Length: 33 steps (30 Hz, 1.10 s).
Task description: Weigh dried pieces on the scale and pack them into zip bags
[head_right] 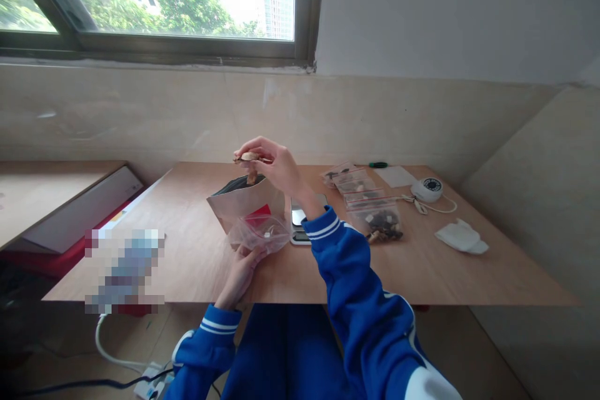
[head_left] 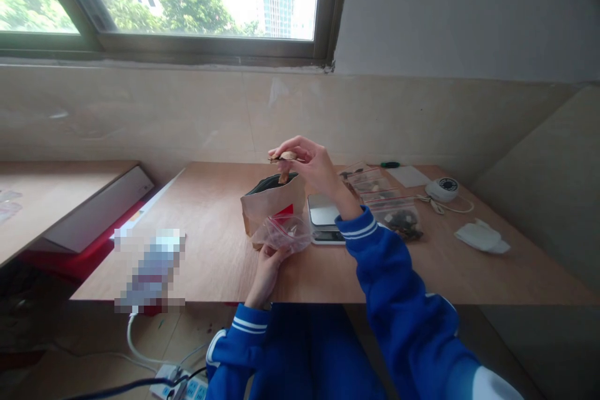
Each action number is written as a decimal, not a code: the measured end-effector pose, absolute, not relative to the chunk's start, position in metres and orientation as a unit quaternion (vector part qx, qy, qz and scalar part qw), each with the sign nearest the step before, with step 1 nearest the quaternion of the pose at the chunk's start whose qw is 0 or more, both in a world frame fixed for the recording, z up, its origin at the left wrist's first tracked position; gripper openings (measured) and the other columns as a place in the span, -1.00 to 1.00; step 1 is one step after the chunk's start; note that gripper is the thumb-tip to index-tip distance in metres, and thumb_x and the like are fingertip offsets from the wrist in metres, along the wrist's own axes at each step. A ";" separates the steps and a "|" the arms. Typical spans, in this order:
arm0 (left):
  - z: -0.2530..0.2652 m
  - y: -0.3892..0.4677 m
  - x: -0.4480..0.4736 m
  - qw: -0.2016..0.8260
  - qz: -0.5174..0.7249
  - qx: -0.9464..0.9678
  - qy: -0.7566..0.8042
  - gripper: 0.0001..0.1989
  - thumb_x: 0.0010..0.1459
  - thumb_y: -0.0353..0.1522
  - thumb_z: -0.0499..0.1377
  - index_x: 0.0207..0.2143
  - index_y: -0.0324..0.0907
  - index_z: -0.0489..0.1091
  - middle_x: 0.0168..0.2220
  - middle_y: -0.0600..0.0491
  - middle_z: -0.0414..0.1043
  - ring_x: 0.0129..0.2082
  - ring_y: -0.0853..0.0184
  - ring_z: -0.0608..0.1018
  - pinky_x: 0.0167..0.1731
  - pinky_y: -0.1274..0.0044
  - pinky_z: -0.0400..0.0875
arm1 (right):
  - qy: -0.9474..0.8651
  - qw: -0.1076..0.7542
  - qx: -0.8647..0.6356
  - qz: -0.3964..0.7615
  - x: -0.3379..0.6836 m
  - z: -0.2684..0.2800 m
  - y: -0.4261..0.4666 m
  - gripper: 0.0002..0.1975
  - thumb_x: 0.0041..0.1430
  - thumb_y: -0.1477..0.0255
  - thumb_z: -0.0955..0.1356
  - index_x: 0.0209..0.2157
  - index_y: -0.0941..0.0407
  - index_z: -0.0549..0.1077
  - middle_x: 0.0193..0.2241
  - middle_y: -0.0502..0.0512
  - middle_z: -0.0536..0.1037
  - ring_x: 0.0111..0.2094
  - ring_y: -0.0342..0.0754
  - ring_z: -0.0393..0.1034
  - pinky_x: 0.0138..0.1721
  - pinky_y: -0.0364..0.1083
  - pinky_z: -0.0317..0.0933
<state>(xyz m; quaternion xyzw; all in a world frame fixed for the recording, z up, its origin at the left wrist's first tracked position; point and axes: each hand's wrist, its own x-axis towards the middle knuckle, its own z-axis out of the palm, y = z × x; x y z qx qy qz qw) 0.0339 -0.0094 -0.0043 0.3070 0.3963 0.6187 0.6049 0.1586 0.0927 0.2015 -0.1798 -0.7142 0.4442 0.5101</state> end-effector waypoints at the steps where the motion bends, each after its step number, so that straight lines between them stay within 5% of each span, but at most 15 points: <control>1: -0.005 -0.009 0.034 0.605 0.620 0.304 0.395 -0.60 -0.12 -0.36 0.35 -0.16 -0.18 0.44 -0.17 0.02 0.53 -0.10 0.23 0.52 -0.01 0.37 0.34 | -0.715 0.508 -0.170 0.450 0.154 0.200 0.096 -0.79 0.01 0.33 0.45 -0.31 0.09 0.44 -0.27 0.01 0.56 -0.23 -0.10 0.45 -0.26 -0.13 0.37; 14: 0.002 -0.010 0.036 0.613 0.625 0.279 0.395 -0.64 -0.15 -0.39 0.36 -0.22 -0.17 0.46 -0.20 0.04 0.52 -0.15 0.30 0.53 -0.06 0.44 0.38 | -0.829 0.398 -0.165 0.357 0.158 0.186 0.079 -0.86 0.18 0.49 0.30 -0.24 0.16 0.48 -0.17 0.13 0.56 -0.07 -0.03 0.43 -0.07 -0.04 0.29; 22: 0.005 -0.010 0.037 0.606 0.632 0.291 0.386 -0.53 -0.16 -0.40 0.36 -0.11 -0.15 0.43 -0.10 0.02 0.50 -0.06 0.23 0.51 0.02 0.38 0.34 | -0.891 0.369 -0.216 0.155 0.155 0.177 0.076 -0.79 0.22 0.59 0.23 -0.25 0.16 0.48 0.04 0.21 0.45 0.10 -0.01 0.28 0.14 0.04 0.17; 30: 0.005 -0.011 0.036 0.609 0.627 0.285 0.393 -0.64 -0.13 -0.37 0.35 -0.21 -0.16 0.44 -0.20 0.05 0.52 -0.13 0.27 0.52 -0.04 0.41 0.36 | -0.856 0.446 -0.233 0.116 0.154 0.167 0.068 -0.74 0.21 0.59 0.21 -0.14 0.13 0.45 0.02 0.19 0.42 0.09 0.00 0.27 0.13 0.07 0.16; 33: 0.003 -0.013 0.033 0.592 0.608 0.334 0.410 -0.80 -0.11 -0.35 0.33 -0.37 -0.19 0.45 -0.31 0.04 0.52 -0.24 0.27 0.53 -0.12 0.40 0.38 | -0.831 0.477 -0.227 0.174 0.158 0.164 0.057 -0.74 0.17 0.61 0.20 -0.25 0.12 0.47 -0.16 0.13 0.51 -0.08 -0.03 0.38 -0.02 0.00 0.27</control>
